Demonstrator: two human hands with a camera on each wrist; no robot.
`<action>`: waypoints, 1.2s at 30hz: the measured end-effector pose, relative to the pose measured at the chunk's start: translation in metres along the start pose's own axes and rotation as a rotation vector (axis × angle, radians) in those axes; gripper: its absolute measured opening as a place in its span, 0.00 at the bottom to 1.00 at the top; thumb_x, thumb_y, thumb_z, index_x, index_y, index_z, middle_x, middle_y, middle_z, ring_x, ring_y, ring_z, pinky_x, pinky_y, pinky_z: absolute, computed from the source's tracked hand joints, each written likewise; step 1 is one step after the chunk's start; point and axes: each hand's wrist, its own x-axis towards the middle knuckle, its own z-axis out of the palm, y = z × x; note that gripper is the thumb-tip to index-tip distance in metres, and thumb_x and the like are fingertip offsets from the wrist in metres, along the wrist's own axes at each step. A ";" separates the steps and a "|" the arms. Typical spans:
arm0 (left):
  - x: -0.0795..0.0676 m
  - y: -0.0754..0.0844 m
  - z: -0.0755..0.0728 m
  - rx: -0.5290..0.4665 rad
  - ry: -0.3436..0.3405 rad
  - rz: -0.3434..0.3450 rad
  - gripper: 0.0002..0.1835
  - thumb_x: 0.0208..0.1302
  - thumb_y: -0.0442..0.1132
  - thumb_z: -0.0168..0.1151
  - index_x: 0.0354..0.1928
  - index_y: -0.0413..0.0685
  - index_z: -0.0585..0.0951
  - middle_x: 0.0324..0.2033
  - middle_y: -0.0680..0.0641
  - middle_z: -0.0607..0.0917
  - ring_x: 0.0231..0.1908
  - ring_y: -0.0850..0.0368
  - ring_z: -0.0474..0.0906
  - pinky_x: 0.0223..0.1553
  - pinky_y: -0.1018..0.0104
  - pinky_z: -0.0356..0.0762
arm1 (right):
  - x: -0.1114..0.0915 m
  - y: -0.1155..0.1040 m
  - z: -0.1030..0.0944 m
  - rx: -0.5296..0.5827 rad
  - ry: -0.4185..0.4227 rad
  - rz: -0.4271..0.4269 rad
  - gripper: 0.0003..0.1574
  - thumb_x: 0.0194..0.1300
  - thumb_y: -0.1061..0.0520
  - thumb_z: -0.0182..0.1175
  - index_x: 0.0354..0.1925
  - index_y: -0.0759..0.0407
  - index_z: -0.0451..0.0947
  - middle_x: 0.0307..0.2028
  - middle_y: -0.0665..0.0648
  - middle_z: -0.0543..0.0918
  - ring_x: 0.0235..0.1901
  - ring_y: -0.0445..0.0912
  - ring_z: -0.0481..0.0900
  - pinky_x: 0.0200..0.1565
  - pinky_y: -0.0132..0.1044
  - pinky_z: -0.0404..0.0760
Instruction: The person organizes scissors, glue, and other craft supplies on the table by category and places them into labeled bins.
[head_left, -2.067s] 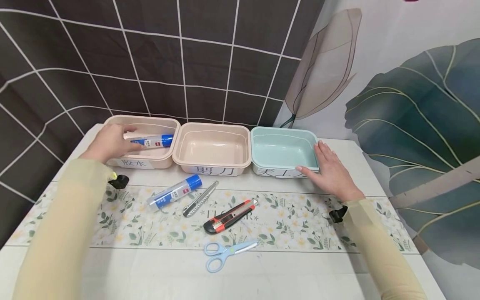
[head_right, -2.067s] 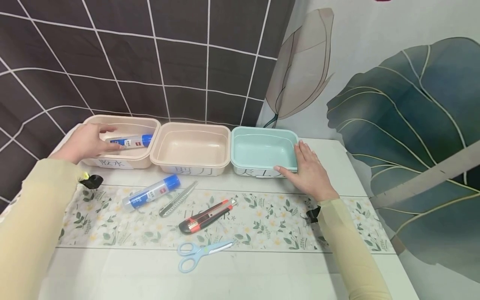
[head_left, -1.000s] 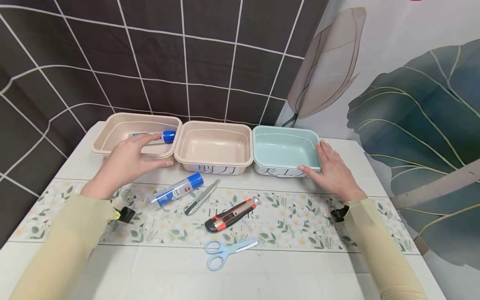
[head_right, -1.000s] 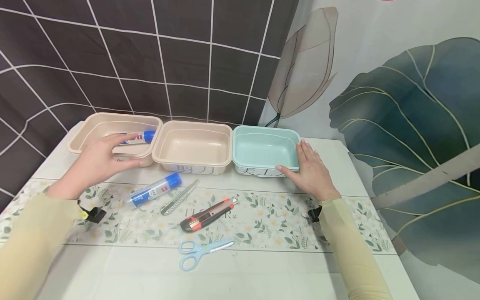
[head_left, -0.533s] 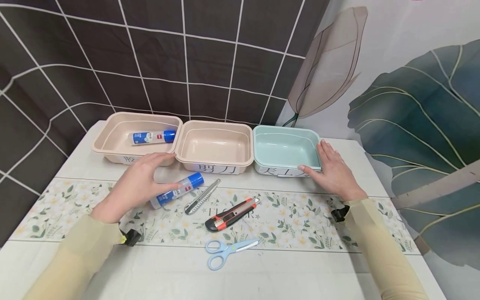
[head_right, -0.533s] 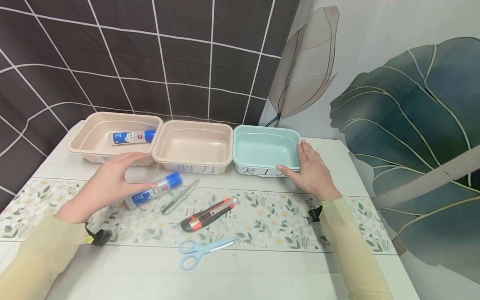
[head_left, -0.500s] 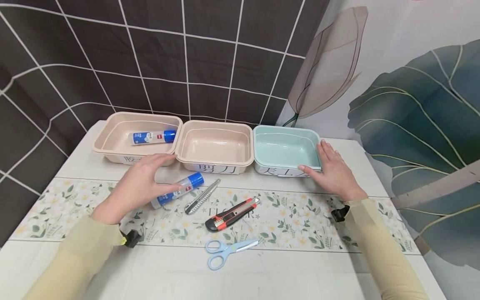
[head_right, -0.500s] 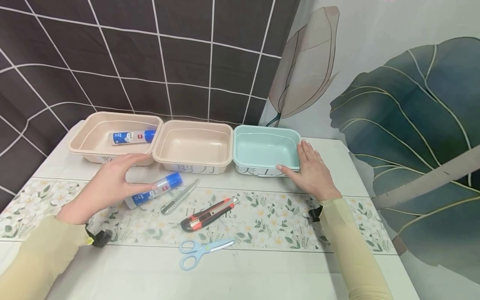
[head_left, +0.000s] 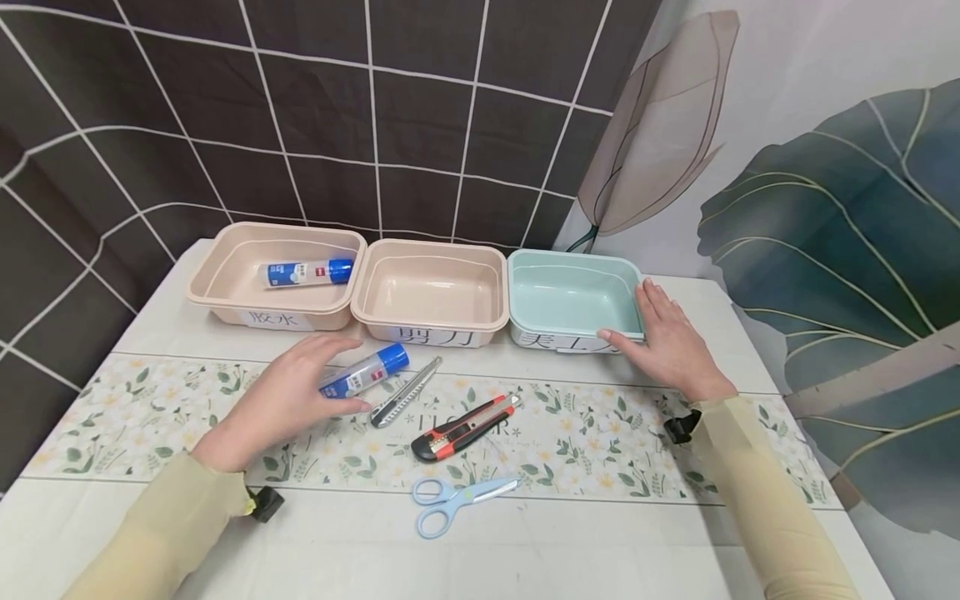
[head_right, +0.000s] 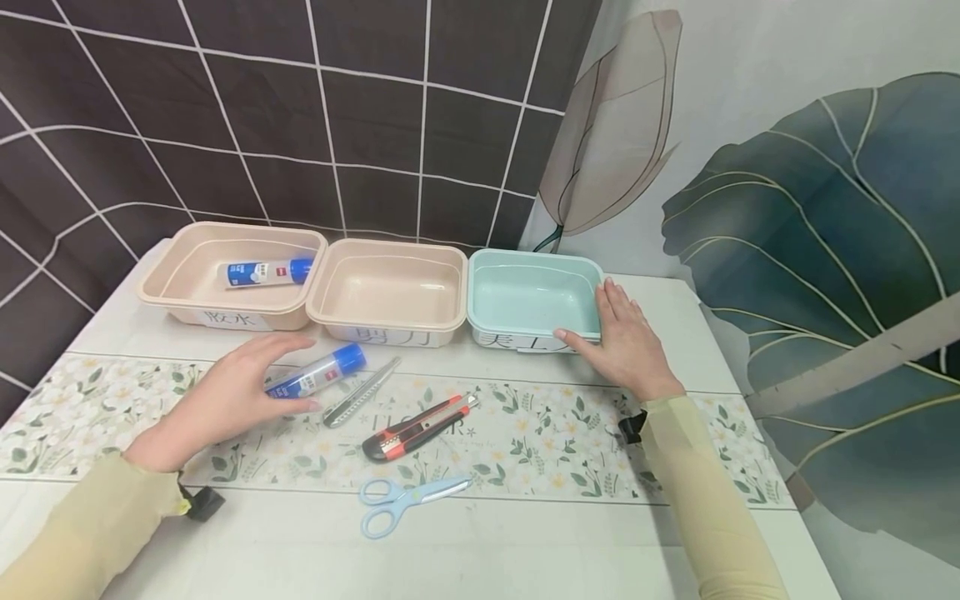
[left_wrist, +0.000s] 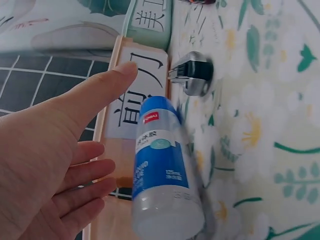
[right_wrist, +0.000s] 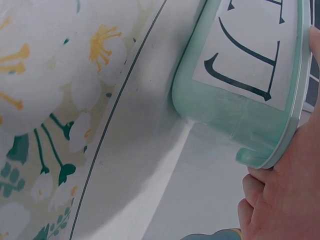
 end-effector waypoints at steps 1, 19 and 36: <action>-0.001 -0.001 0.001 0.001 0.002 0.001 0.47 0.50 0.56 0.81 0.69 0.41 0.74 0.67 0.37 0.74 0.68 0.38 0.66 0.68 0.40 0.61 | 0.000 0.000 0.000 -0.001 0.001 0.001 0.67 0.69 0.24 0.50 0.79 0.68 0.38 0.79 0.69 0.40 0.78 0.60 0.37 0.74 0.59 0.40; -0.004 -0.021 0.014 -0.023 -0.015 -0.047 0.32 0.52 0.43 0.82 0.57 0.41 0.79 0.46 0.44 0.82 0.47 0.45 0.80 0.50 0.44 0.78 | -0.001 0.004 0.002 0.005 -0.007 -0.004 0.67 0.70 0.24 0.50 0.79 0.69 0.36 0.79 0.70 0.39 0.78 0.58 0.34 0.75 0.58 0.38; -0.003 -0.025 0.009 0.051 0.004 -0.015 0.27 0.55 0.41 0.79 0.55 0.35 0.84 0.46 0.38 0.86 0.44 0.43 0.82 0.50 0.43 0.78 | 0.000 0.002 0.001 0.004 -0.010 0.001 0.67 0.69 0.24 0.51 0.79 0.68 0.36 0.79 0.69 0.39 0.78 0.58 0.34 0.75 0.57 0.39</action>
